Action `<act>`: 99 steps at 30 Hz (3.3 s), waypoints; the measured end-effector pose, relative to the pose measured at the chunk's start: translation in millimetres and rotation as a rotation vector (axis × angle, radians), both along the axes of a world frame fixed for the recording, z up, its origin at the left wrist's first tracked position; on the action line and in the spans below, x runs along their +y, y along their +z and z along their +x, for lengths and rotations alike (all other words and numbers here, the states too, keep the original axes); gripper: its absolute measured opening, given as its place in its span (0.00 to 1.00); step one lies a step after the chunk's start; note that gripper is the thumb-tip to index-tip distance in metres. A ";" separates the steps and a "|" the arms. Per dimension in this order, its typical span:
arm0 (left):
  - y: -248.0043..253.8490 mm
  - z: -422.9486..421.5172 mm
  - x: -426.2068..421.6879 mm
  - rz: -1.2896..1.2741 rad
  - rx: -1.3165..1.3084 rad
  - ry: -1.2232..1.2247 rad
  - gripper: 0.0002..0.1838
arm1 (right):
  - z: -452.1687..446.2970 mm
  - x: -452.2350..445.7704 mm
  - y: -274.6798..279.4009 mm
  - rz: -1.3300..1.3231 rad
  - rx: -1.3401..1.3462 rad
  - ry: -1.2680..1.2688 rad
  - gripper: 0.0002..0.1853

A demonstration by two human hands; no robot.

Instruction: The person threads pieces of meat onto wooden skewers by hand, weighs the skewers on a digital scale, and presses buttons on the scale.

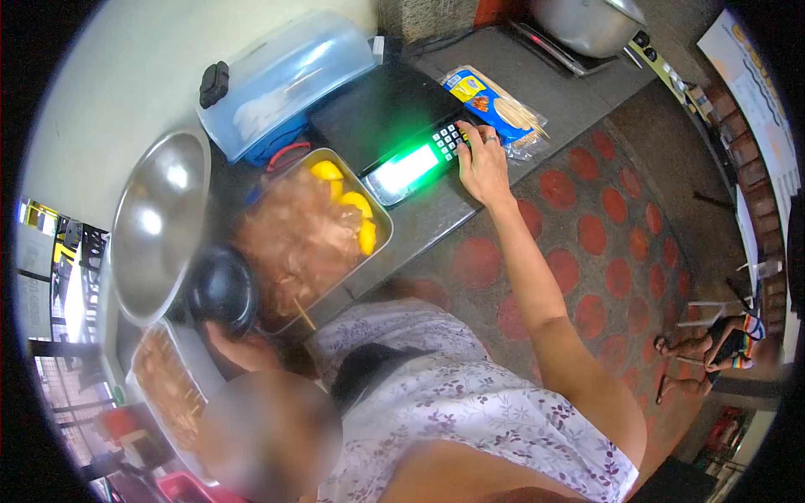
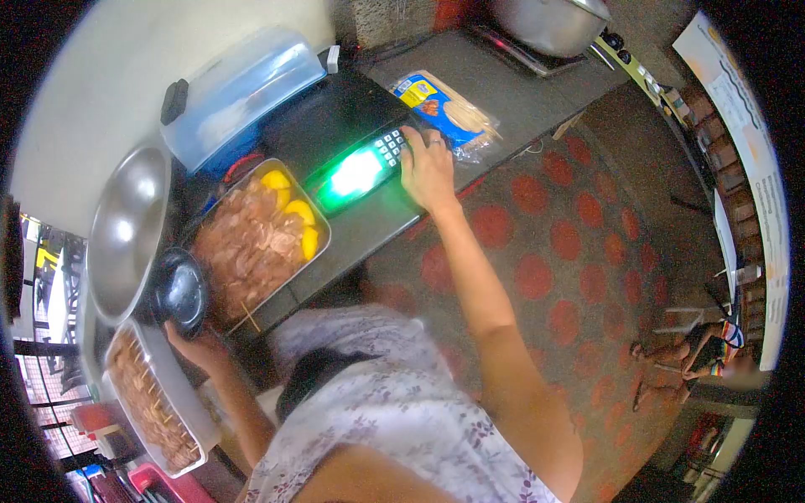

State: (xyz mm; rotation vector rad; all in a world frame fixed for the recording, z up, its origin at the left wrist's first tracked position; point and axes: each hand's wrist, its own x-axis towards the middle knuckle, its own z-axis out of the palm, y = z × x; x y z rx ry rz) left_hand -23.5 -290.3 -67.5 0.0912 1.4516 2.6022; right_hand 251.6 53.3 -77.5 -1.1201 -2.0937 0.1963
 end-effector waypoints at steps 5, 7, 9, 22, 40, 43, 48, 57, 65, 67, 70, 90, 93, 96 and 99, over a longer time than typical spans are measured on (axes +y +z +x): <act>9.3 9.8 3.4 -0.011 -0.063 0.056 0.25 | 0.1 -0.3 2.9 0.014 -0.054 -0.028 0.20; 10.1 10.5 4.0 -0.003 -0.053 0.054 0.25 | 0.7 0.8 0.8 0.033 -0.043 -0.024 0.20; 9.2 9.4 2.8 0.006 -0.041 0.055 0.25 | -0.1 1.3 -1.4 0.053 -0.029 -0.018 0.21; -6.4 -2.0 -10.1 0.016 -0.045 -0.005 0.25 | 1.9 3.4 -5.6 0.046 -0.038 -0.016 0.25; 18.8 5.7 -7.5 -0.070 -0.034 0.108 0.22 | 8.0 2.3 -8.2 -0.039 0.210 -0.003 0.19; 6.7 -7.9 -15.1 -0.017 0.011 0.028 0.22 | 7.6 1.8 -9.2 -0.021 0.222 0.016 0.19; 15.8 1.0 -5.5 -0.013 -0.016 0.004 0.23 | 5.4 -1.9 -4.9 -0.004 0.173 0.015 0.20; 17.0 4.6 -6.1 -0.040 -0.018 0.028 0.24 | 5.7 4.6 -11.2 -0.020 0.124 0.014 0.24; 26.8 11.3 1.5 0.011 -0.077 0.008 0.23 | 6.5 5.2 -9.8 -0.020 0.125 0.029 0.26; 21.0 10.4 1.9 0.010 -0.055 0.001 0.23 | 6.3 3.9 -9.1 -0.022 0.122 0.031 0.26; 28.7 16.3 5.2 0.005 -0.065 -0.032 0.22 | 5.8 1.2 -6.2 -0.028 0.118 0.024 0.26; 37.0 23.0 10.3 0.005 -0.125 -0.092 0.24 | 7.0 2.6 -6.6 -0.017 0.110 0.041 0.25; 35.5 22.0 7.5 -0.005 -0.120 -0.109 0.24 | 6.3 1.1 -5.2 -0.020 0.118 0.034 0.25; 29.7 17.7 3.2 0.004 -0.106 -0.136 0.24 | 6.3 2.1 -6.7 -0.020 0.122 0.032 0.25; 35.1 21.7 6.3 -0.003 -0.115 -0.130 0.24 | 7.4 3.2 -7.1 -0.007 0.099 0.044 0.26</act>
